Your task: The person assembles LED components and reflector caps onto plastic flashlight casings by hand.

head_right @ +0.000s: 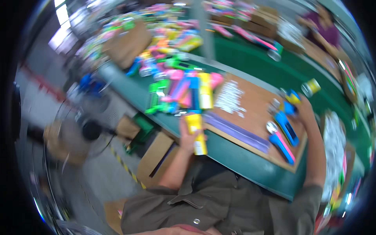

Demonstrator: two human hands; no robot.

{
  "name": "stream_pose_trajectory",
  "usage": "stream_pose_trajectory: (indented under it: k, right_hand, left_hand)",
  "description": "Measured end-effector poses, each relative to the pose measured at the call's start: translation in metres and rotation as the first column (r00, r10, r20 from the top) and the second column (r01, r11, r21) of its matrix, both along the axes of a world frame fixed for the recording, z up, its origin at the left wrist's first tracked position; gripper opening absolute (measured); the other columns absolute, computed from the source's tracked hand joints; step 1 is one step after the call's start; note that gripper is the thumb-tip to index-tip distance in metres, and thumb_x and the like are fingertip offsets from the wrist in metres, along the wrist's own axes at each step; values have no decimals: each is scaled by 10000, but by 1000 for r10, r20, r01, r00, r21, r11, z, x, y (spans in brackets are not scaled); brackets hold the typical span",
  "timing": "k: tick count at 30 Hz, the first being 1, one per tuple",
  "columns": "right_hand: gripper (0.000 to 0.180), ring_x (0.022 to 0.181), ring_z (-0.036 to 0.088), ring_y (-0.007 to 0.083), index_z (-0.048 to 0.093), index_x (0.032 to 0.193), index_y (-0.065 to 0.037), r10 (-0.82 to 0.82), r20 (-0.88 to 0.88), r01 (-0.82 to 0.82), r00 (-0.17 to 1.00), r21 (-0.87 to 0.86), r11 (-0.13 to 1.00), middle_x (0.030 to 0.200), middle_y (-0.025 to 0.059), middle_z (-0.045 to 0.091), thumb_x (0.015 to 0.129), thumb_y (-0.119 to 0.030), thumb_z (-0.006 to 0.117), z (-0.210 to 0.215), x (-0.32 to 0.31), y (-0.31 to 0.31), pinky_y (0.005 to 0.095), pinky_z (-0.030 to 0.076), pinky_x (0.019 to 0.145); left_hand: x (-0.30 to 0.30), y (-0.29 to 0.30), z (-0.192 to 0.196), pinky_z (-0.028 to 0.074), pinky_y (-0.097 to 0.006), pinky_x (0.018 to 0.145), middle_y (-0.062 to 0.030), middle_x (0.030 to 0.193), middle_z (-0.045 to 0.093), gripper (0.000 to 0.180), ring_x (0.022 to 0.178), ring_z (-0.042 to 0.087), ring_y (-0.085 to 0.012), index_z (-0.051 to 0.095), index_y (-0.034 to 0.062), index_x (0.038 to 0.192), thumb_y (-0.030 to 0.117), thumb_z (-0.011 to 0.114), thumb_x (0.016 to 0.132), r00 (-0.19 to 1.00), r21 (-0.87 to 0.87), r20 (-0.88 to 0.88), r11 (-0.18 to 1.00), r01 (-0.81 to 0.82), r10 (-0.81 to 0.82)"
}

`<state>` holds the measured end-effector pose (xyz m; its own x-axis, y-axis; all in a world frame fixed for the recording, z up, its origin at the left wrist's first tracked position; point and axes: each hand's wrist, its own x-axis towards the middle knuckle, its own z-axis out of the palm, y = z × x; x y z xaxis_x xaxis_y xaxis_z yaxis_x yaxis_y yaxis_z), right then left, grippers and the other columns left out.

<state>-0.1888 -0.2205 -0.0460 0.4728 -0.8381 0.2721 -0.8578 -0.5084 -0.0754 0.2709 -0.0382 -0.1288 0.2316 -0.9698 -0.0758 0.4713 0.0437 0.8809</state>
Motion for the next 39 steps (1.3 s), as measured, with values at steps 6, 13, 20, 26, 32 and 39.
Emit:
stream_pose_trajectory:
  k: [6,13,20,26,32,39]
  right_hand:
    - [613,1197,475,359,719,1051,-111,-202,-210,236,957,150,960,1268,184,501,503,-327,890,0,14,15,456,436,963]
    - [705,1311,422,371,709,1111,-119,-134,-267,238,954,406,883,1434,215,411,466,-314,914,-2,8,-6,433,368,1100]
    - [547,938,565,318,634,1060,-49,101,125,-139,987,357,924,972,152,601,614,-311,812,-6,-35,-7,427,458,859]
    - [460,1011,625,265,595,1232,-66,-89,164,39,982,288,957,1153,157,626,834,-265,709,47,-29,16,377,497,891]
    - [251,890,661,320,670,1062,-66,-445,258,479,857,-82,874,928,147,689,856,-205,630,100,-184,73,409,526,816]
    - [387,827,644,429,714,796,-22,-666,-35,663,745,-66,746,854,266,666,904,-335,514,20,-154,30,526,488,803]
  left_hand:
    - [-12,64,11,568,-341,625,-90,1448,300,778,991,571,-227,206,196,1456,4,650,847,999,-230,-35,972,-47,40]
    - [-11,120,1,579,-358,623,-99,1500,262,785,981,563,-255,222,214,1454,-2,654,835,998,-163,-60,986,-39,29]
    - [-13,121,3,581,-364,599,-117,1327,394,742,936,590,-257,275,226,1408,-29,652,822,996,-102,-85,995,24,-32]
    - [-20,124,-1,583,-352,550,-104,1471,330,779,918,572,-226,254,267,1447,-31,627,832,991,-184,6,974,129,-130]
    - [-41,99,36,585,-341,527,-100,1516,275,810,911,568,-226,227,257,1455,-42,638,823,941,-286,117,897,338,-318]
    - [-58,98,43,593,-341,541,-183,1456,308,832,933,590,-248,256,281,1435,-110,623,799,959,-410,116,867,282,-257]
